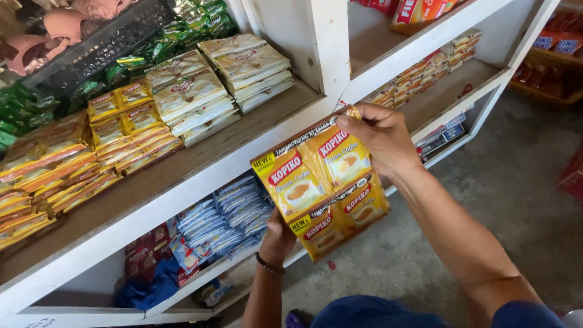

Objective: Organizing and arranging coffee sachet packets on a grocery store shelf.

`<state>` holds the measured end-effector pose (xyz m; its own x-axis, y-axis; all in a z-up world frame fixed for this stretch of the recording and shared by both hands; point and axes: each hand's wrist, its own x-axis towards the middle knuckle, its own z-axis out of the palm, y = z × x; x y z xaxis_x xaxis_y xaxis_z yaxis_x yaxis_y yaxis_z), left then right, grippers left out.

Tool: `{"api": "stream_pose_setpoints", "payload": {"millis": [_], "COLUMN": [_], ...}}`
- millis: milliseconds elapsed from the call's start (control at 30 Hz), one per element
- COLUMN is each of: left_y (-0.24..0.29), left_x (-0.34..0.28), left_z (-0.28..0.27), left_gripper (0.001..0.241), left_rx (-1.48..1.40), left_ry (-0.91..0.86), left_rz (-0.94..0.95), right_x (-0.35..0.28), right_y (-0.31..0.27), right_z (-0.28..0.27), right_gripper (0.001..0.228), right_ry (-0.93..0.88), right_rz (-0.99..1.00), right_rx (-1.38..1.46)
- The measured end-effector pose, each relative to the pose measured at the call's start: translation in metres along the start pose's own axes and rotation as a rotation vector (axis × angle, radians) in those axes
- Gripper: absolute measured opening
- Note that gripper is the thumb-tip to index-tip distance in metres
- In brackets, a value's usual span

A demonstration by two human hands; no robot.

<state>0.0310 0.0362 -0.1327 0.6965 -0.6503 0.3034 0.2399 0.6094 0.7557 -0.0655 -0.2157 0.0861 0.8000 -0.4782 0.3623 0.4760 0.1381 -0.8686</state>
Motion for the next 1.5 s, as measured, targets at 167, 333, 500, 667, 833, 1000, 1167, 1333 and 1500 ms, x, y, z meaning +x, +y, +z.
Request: {"api": "stream_pose_setpoints", "payload": {"millis": [167,333,500,667,833,1000,1167,1333,1500], "left_y": [0.039,0.062,0.084,0.079,0.076,0.073,0.073,0.077,0.068], "left_x": [0.0,-0.002,-0.003,-0.007,-0.011,-0.018,-0.023,-0.026,-0.041], "left_z": [0.059,0.08,0.116,0.107,0.111,0.108,0.106,0.12,0.114], "left_gripper": [0.065,0.057,0.074,0.052,0.036,0.041,0.049,0.045,0.039], "left_rx": [-0.007,-0.091,-0.064,-0.143,-0.113,-0.114,-0.043,0.086,0.137], "left_ry": [0.189,0.494,0.467,0.412,0.349,0.331,0.325,0.442,0.513], "left_rz": [-0.139,-0.334,-0.266,-0.284,-0.269,-0.276,-0.194,-0.109,-0.023], "right_x": [0.028,0.034,0.003,-0.009,-0.008,-0.013,-0.029,-0.038,-0.042], "right_y": [0.05,0.102,0.069,0.055,0.057,0.046,0.043,0.043,0.028], "right_z": [-0.006,-0.024,-0.007,0.007,0.008,0.015,0.012,0.011,0.027], "right_gripper": [0.021,0.03,0.087,0.085,0.054,0.056,0.05,0.066,0.106], "right_ry": [0.157,0.013,-0.233,-0.247,-0.124,-0.038,-0.154,-0.254,-0.334], "right_rz": [0.233,0.602,0.698,0.599,0.421,0.46,0.193,0.142,0.168], "right_rx": [0.153,0.242,0.063,-0.064,-0.159,-0.073,-0.276,-0.237,-0.22]}}
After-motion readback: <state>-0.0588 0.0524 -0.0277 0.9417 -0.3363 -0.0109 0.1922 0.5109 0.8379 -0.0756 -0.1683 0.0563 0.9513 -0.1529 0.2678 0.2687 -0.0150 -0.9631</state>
